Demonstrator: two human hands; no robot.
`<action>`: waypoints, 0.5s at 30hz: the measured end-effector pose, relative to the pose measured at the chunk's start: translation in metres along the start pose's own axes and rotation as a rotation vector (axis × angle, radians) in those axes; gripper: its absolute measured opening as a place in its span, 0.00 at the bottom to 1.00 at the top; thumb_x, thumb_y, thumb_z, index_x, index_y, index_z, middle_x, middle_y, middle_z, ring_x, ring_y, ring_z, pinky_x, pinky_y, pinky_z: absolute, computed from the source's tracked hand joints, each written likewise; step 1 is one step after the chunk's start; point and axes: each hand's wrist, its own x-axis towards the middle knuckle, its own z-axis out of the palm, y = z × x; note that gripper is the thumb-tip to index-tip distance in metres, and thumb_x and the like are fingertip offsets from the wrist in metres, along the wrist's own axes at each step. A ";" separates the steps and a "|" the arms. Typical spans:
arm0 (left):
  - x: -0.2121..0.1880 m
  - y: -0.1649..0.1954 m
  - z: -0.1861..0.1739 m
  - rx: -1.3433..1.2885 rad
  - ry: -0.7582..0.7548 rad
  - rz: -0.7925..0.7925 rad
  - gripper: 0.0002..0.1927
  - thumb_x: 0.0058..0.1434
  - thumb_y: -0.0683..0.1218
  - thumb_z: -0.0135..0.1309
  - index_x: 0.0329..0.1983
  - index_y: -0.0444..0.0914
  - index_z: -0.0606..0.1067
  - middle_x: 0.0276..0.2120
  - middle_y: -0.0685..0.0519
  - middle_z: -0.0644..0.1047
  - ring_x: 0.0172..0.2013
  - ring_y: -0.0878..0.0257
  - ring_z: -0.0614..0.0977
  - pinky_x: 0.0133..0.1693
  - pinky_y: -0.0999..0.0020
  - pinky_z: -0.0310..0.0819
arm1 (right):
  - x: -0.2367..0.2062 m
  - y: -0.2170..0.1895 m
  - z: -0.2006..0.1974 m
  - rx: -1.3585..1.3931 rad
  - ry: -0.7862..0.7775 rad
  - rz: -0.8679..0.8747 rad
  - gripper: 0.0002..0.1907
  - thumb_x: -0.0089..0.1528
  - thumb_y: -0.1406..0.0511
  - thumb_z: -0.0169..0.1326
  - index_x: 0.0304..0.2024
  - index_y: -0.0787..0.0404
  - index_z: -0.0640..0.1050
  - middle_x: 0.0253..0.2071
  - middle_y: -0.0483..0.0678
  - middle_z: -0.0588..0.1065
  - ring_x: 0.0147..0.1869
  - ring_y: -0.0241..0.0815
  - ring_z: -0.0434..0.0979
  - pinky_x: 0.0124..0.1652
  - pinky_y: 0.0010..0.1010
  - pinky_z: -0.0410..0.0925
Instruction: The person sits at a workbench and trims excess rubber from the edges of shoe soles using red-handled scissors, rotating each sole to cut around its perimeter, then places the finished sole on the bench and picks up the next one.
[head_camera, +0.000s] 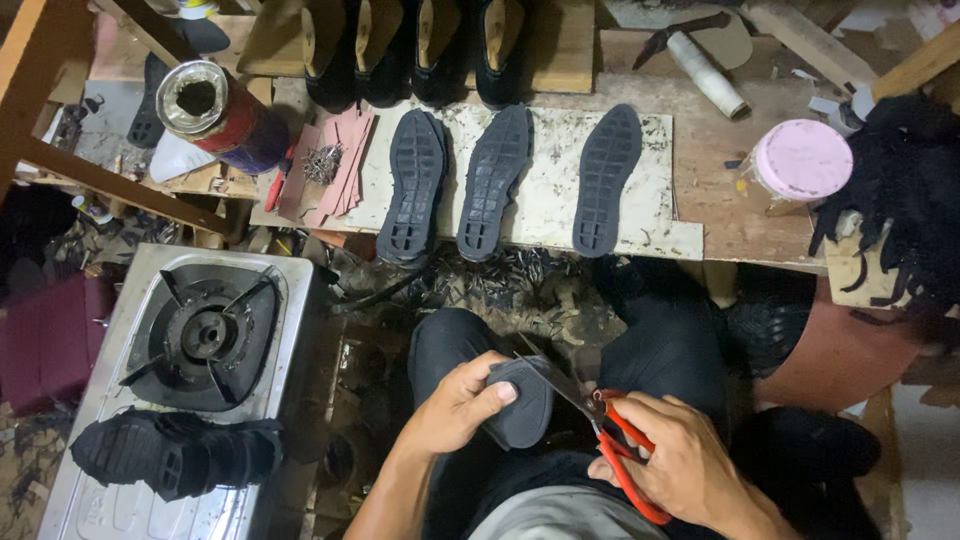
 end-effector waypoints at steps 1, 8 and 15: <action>0.000 0.004 -0.002 0.019 -0.014 0.010 0.13 0.72 0.48 0.51 0.50 0.33 0.73 0.40 0.55 0.79 0.43 0.69 0.77 0.48 0.70 0.74 | 0.000 -0.001 -0.001 0.009 0.003 -0.004 0.29 0.42 0.59 0.74 0.43 0.61 0.80 0.26 0.48 0.77 0.24 0.47 0.78 0.32 0.37 0.71; 0.001 0.035 -0.007 0.216 -0.110 0.028 0.14 0.71 0.48 0.52 0.50 0.33 0.76 0.34 0.51 0.80 0.35 0.66 0.80 0.38 0.69 0.75 | -0.001 -0.001 -0.012 -0.040 0.008 -0.119 0.26 0.39 0.57 0.75 0.35 0.59 0.80 0.26 0.48 0.78 0.25 0.49 0.78 0.30 0.38 0.69; 0.003 0.070 -0.014 0.341 -0.187 0.046 0.13 0.70 0.50 0.54 0.46 0.34 0.77 0.27 0.50 0.77 0.29 0.64 0.78 0.33 0.67 0.71 | -0.002 0.004 -0.025 -0.086 -0.076 -0.096 0.26 0.39 0.54 0.75 0.35 0.57 0.82 0.24 0.47 0.78 0.23 0.50 0.77 0.30 0.38 0.69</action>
